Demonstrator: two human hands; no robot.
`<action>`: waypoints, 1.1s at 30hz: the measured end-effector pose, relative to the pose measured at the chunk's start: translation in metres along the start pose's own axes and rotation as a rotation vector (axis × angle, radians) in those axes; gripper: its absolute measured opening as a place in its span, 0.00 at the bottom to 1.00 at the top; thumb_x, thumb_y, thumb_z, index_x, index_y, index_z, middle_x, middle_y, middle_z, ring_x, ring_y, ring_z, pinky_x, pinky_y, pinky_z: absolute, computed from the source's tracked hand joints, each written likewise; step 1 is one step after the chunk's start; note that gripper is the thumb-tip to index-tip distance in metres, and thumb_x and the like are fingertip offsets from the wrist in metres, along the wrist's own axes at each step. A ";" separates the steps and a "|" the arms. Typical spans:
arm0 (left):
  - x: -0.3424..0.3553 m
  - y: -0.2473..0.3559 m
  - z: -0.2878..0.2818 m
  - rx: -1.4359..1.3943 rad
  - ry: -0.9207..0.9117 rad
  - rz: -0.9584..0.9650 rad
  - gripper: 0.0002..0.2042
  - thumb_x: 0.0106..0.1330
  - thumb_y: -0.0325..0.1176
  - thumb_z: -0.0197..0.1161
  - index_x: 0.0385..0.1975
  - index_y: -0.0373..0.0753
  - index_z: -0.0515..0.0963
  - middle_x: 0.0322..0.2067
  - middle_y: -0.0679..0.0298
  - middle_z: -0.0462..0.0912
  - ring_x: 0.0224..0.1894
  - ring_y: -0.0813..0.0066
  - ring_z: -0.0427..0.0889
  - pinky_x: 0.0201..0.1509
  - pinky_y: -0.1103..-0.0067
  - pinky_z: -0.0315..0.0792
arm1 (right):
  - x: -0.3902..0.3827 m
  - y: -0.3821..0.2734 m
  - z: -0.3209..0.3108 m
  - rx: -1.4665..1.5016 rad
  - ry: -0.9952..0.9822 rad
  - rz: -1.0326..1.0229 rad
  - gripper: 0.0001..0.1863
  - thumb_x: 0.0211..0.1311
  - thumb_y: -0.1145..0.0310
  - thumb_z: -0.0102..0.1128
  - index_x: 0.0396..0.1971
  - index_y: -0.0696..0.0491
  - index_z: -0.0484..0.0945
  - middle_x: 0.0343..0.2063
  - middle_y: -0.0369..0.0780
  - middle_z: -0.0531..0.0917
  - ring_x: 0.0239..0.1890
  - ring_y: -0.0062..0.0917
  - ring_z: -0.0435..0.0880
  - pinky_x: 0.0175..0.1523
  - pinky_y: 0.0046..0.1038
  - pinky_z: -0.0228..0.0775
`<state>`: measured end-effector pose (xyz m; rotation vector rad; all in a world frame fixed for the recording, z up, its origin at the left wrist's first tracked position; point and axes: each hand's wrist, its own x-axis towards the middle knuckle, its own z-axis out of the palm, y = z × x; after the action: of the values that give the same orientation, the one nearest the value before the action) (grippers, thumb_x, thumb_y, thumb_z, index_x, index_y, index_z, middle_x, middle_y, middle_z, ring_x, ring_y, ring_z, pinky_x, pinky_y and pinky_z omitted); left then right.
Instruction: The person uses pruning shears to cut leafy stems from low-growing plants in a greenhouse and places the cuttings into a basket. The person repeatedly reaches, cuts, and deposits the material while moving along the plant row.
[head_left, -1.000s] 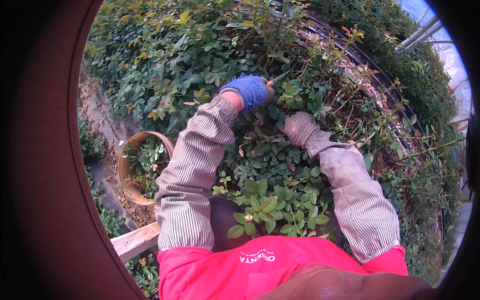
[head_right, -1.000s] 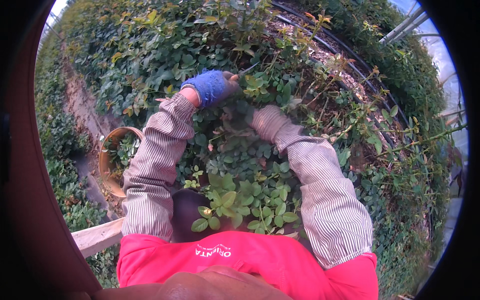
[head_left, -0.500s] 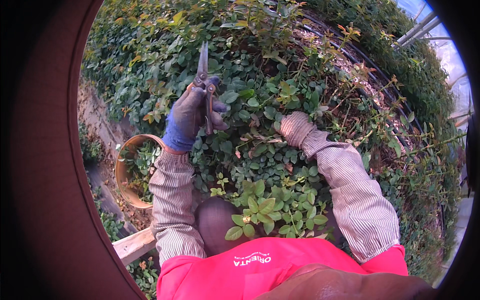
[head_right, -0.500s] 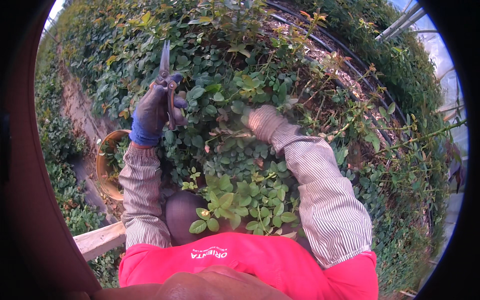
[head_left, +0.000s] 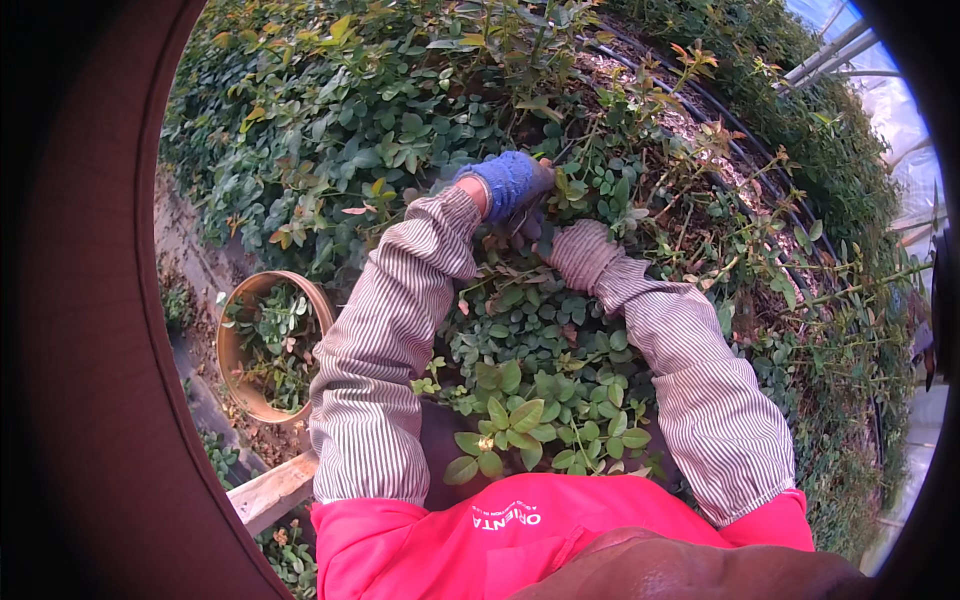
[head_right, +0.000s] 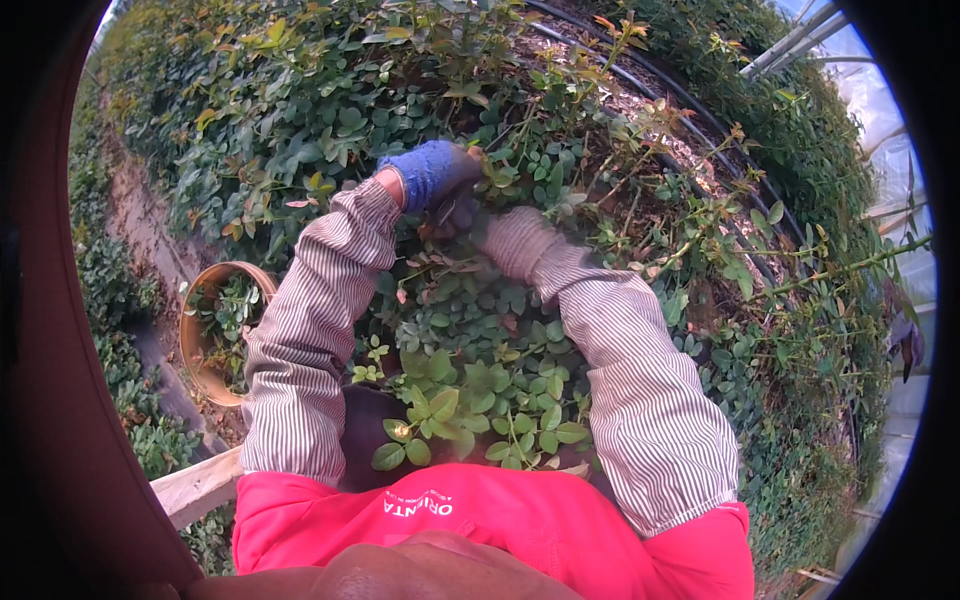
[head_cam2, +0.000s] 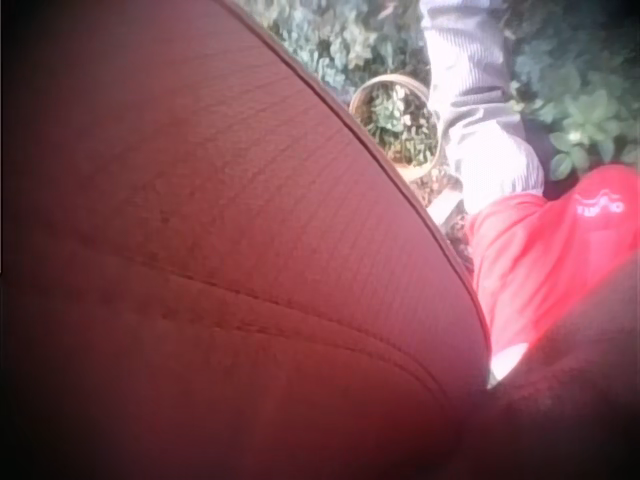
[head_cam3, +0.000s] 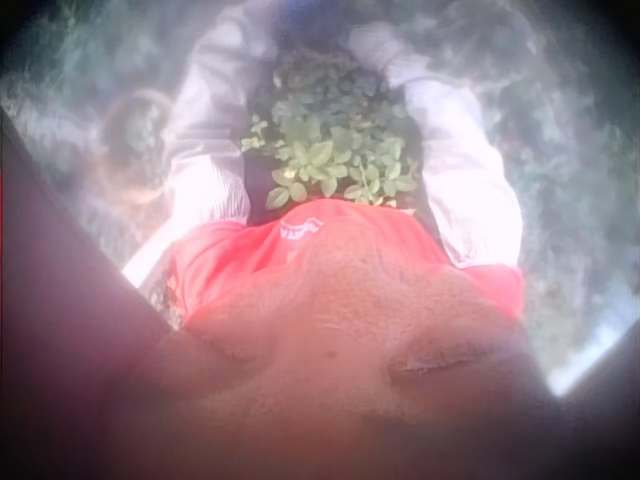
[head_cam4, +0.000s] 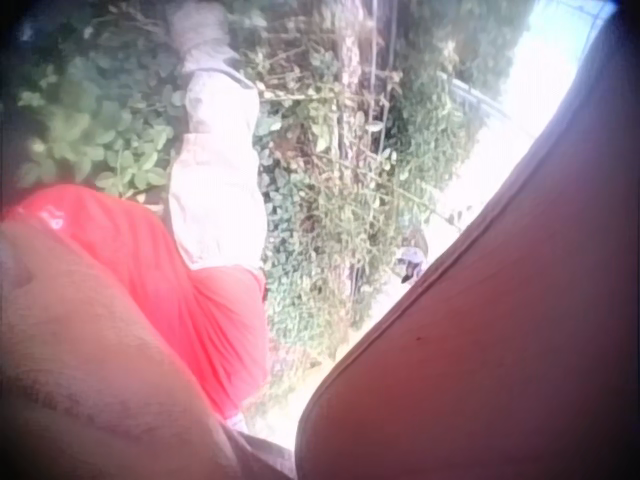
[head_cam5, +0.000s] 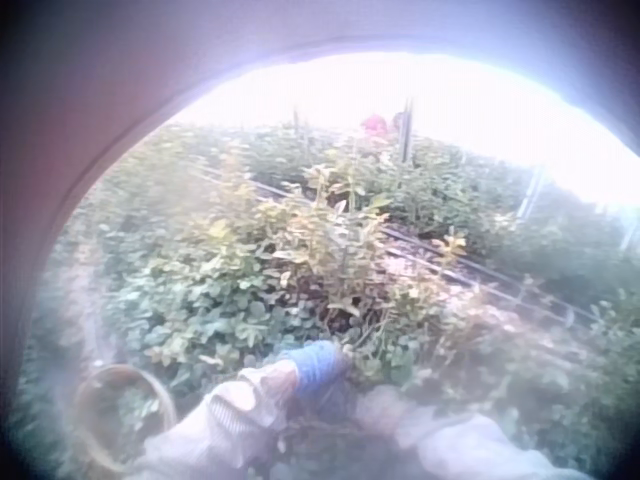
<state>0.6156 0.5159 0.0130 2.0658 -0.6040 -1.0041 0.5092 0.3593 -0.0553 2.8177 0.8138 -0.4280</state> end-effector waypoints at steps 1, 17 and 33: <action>0.002 -0.001 0.000 -0.047 0.027 -0.001 0.19 0.74 0.44 0.49 0.41 0.31 0.78 0.31 0.56 0.85 0.28 0.65 0.86 0.33 0.72 0.80 | 0.000 0.000 0.000 0.005 0.000 0.006 0.16 0.62 0.65 0.53 0.50 0.47 0.76 0.40 0.44 0.83 0.37 0.39 0.86 0.36 0.41 0.78; 0.079 0.001 0.002 1.145 0.231 0.371 0.09 0.66 0.28 0.55 0.42 0.34 0.76 0.36 0.46 0.83 0.41 0.46 0.83 0.44 0.62 0.78 | -0.003 0.005 0.005 0.037 0.107 -0.055 0.14 0.57 0.71 0.56 0.43 0.57 0.80 0.38 0.47 0.84 0.38 0.41 0.87 0.38 0.40 0.80; 0.090 0.006 0.034 0.525 0.443 0.065 0.15 0.66 0.40 0.57 0.43 0.35 0.79 0.43 0.43 0.82 0.48 0.47 0.82 0.52 0.61 0.76 | -0.007 0.006 -0.003 0.105 -0.002 -0.002 0.14 0.58 0.67 0.56 0.43 0.55 0.80 0.40 0.47 0.83 0.41 0.40 0.86 0.41 0.40 0.80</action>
<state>0.6394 0.4374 -0.0373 2.5972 -0.7438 -0.3371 0.5077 0.3515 -0.0501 2.9123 0.8160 -0.4878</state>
